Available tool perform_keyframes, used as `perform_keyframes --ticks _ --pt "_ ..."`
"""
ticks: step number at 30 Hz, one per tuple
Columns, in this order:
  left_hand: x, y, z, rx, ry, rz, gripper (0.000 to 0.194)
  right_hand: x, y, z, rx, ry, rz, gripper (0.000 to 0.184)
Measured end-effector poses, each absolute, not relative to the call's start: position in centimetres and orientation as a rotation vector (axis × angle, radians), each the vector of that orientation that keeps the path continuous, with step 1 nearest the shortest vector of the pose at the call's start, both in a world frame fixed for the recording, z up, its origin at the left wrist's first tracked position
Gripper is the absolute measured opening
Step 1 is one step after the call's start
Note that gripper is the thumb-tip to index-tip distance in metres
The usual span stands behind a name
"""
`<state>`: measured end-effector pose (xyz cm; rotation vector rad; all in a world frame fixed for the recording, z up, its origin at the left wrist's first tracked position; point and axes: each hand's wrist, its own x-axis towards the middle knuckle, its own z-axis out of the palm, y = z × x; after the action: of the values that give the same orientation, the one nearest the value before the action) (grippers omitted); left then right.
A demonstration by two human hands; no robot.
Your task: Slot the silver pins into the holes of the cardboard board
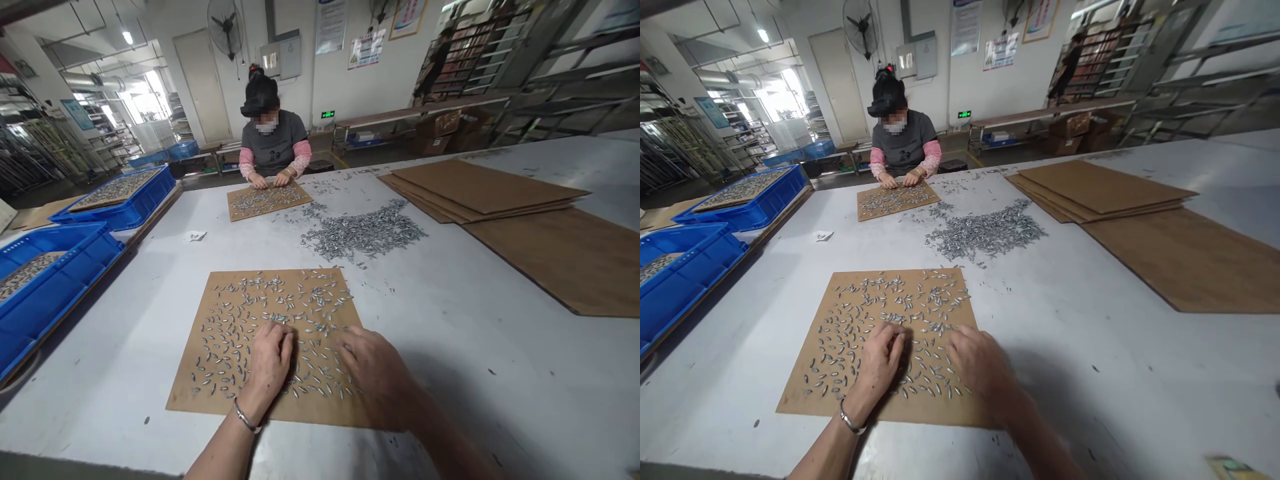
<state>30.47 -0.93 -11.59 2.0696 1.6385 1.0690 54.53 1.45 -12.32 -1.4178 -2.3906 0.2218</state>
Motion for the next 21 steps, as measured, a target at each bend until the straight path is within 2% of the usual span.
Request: perform_keyframes --ticks 3,12,21 --pt "30.1 -0.8 -11.8 2.076 1.650 1.102 0.020 55.6 2.0 -13.1 -1.519 -2.302 0.145 0.031" --pt "30.0 -0.8 -11.7 2.094 1.684 1.125 0.022 57.4 2.8 -14.1 -1.637 -2.283 0.180 0.031" --pt "30.0 -0.7 -11.7 2.101 1.665 1.143 0.021 52.3 4.6 -12.1 -1.700 -2.457 0.151 0.025"
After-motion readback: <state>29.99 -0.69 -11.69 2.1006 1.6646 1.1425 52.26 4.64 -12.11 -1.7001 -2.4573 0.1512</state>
